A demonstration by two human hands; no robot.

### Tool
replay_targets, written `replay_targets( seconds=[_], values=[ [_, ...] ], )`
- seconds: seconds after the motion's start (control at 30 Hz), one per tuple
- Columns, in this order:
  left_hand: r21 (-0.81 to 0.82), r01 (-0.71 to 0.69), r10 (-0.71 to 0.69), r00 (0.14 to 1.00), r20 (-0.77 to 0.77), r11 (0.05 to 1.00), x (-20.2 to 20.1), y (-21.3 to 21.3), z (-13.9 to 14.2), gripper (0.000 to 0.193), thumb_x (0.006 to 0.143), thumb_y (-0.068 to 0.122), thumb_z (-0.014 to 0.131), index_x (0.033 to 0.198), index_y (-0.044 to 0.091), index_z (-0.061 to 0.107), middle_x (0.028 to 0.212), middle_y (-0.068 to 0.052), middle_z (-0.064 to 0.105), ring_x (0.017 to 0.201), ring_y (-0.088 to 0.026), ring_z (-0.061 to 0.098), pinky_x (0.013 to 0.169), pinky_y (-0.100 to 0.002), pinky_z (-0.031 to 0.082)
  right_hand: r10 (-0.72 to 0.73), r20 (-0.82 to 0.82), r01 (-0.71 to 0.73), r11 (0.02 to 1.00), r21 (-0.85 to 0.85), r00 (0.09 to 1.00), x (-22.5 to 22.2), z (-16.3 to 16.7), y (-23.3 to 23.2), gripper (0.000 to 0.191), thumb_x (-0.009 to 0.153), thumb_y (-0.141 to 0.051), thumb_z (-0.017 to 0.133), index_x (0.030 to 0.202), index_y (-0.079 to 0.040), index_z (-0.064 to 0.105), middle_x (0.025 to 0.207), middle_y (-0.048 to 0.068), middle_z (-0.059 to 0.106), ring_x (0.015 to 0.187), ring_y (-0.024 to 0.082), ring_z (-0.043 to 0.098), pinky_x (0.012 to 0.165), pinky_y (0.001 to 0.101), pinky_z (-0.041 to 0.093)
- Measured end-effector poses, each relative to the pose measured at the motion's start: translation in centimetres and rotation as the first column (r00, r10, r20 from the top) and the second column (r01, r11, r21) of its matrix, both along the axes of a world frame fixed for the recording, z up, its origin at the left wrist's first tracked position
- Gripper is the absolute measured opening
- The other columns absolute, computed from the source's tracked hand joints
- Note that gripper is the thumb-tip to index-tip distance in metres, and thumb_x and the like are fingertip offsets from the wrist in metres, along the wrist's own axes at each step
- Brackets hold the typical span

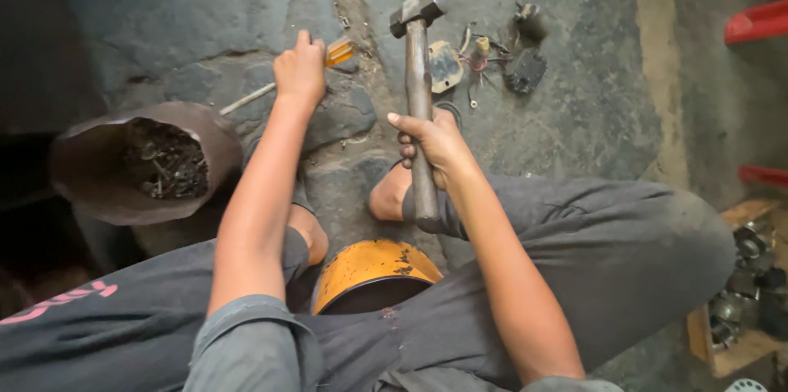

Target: The person sits on the floor and uses a hammer and chisel to break apart small electronic components. They repeatedly strike the components to separate parts, occasionally repositioning the pieces on the floor.

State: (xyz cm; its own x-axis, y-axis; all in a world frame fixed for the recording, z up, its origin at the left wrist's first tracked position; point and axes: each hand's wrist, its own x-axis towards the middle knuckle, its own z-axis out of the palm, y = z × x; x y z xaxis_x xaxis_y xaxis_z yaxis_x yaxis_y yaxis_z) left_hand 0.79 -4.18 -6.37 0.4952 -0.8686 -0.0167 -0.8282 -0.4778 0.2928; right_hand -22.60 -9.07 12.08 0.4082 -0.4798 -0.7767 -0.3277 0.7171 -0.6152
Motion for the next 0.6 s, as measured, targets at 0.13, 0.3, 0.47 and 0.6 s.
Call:
replay_targets(
  seconds=[0.13, 0.3, 0.47, 0.6],
  values=[
    [-0.018, 0.111, -0.111, 0.993, 0.036, 0.994, 0.7, -0.1, 0.3, 0.006, 0.09, 0.008, 0.061, 0.093, 0.01, 0.067, 0.104, -0.016, 0.063, 0.077, -0.04, 0.071, 0.063, -0.052, 0.054, 0.012, -0.009, -0.013, 1.0, -0.021, 1.0, -0.2, -0.5, -0.1, 0.03, 0.084, -0.017, 0.079, 0.089, -0.007, 0.052, 0.067, -0.001, 0.054, 0.047, 0.007, 0.05, 0.039, 0.0273, 0.044],
    [-0.262, -0.07, 0.069, 0.998, -0.012, 0.962, 1.9, 0.6, 3.4, 0.017, 0.074, 0.008, 0.07, 0.091, 0.009, 0.067, 0.098, -0.018, 0.067, 0.071, -0.043, 0.068, 0.06, -0.052, 0.052, 0.019, -0.028, -0.02, 0.999, -0.04, 0.999, -0.1, -0.7, -0.1, 0.031, 0.083, -0.019, 0.08, 0.087, -0.007, 0.052, 0.066, 0.0, 0.053, 0.046, 0.008, 0.049, 0.039, 0.028, 0.044],
    [-0.605, -0.487, 0.179, 0.849, -0.497, 0.629, 4.6, -0.9, 7.4, 0.03, 0.095, 0.026, 0.086, 0.087, 0.004, 0.067, 0.075, -0.013, 0.073, 0.068, -0.027, 0.072, 0.062, -0.04, 0.055, 0.03, -0.009, -0.031, 0.999, -0.015, 0.999, -0.2, -0.5, -0.2, 0.03, 0.083, -0.018, 0.079, 0.09, -0.008, 0.051, 0.066, 0.0, 0.053, 0.047, 0.008, 0.05, 0.04, 0.0277, 0.044],
    [-0.658, -0.64, -0.23, 0.624, -0.746, 0.397, 5.1, -1.9, 8.5, 0.024, 0.092, 0.018, 0.079, 0.086, 0.003, 0.062, 0.073, 0.0, 0.072, 0.064, -0.01, 0.072, 0.06, -0.031, 0.061, 0.059, -0.017, -0.06, 0.998, -0.013, 0.998, -0.3, -0.4, -0.1, 0.031, 0.085, -0.017, 0.079, 0.092, -0.007, 0.05, 0.067, 0.0, 0.053, 0.047, 0.008, 0.05, 0.04, 0.0278, 0.045]
  ],
)
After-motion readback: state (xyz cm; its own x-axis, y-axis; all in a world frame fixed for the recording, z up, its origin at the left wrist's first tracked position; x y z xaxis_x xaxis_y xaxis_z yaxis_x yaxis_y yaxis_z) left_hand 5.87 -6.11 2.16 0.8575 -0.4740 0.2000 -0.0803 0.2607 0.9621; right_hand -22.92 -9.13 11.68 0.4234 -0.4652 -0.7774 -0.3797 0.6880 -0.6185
